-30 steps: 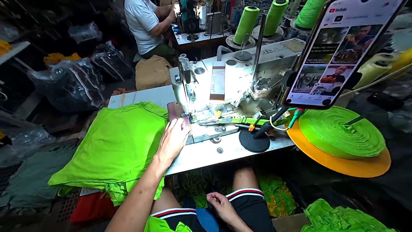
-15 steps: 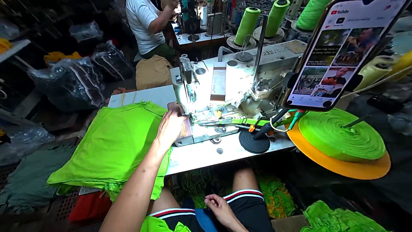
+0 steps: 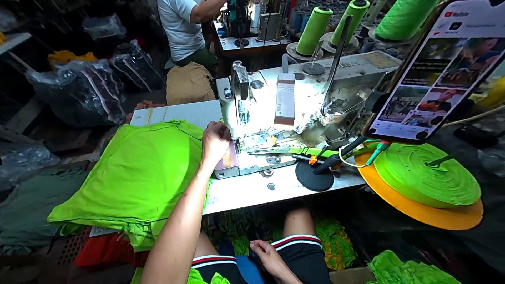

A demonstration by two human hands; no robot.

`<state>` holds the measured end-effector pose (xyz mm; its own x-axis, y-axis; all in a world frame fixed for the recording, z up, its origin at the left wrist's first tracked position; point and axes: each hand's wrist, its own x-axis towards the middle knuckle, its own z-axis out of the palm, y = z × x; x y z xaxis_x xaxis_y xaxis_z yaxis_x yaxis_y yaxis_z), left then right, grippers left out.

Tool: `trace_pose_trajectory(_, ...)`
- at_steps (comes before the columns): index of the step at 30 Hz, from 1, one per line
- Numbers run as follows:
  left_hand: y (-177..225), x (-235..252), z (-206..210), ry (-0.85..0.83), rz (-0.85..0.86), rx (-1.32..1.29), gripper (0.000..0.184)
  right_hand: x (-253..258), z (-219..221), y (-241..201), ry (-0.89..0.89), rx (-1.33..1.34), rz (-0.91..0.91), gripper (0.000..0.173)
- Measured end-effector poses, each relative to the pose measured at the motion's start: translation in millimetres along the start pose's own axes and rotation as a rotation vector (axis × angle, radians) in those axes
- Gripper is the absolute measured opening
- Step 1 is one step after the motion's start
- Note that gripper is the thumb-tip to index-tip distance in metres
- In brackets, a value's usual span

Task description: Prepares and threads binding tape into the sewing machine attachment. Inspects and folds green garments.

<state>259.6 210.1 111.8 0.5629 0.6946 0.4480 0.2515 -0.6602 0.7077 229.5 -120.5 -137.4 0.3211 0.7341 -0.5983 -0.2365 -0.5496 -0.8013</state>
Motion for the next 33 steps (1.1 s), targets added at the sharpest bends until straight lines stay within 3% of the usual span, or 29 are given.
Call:
trace_pose_trajectory(11, 3.9, -18.7, -3.0, -0.044, 0.076, 0.113, 0.008, 7.4, 5.4, -0.7, -0.017, -0.053, 0.024, 0.038)
trace_pose_trajectory(18, 1.0, -16.4, 0.3, -0.042, 0.095, 0.149, 0.008, -2.7, 0.4, -9.5, -0.11, 0.18, -0.05, 0.037)
trace_pose_trajectory(23, -4.0, -7.8, 6.3, -0.039, 0.073, 0.164, 0.011, -25.3, -3.8, -32.3, -0.067, 0.041, -0.192, 0.033)
trace_pose_trajectory(27, -4.5, -7.6, 5.5, -0.043, 0.089, 0.17, 0.011, -44.3, -25.6, -101.0, 0.16, -0.147, -0.641, 0.026)
trace_pose_trajectory(30, -5.3, -8.5, 5.5, -0.042, 0.097, 0.176, 0.012, -52.7, -57.3, -174.9, 0.55, -0.436, -0.978, 0.018)
trace_pose_trajectory(33, -3.7, -12.8, 2.7, -0.051, 0.114, 0.171, 0.011, -52.1, -84.7, -238.1, 0.876, -0.742, -1.052, 0.027)
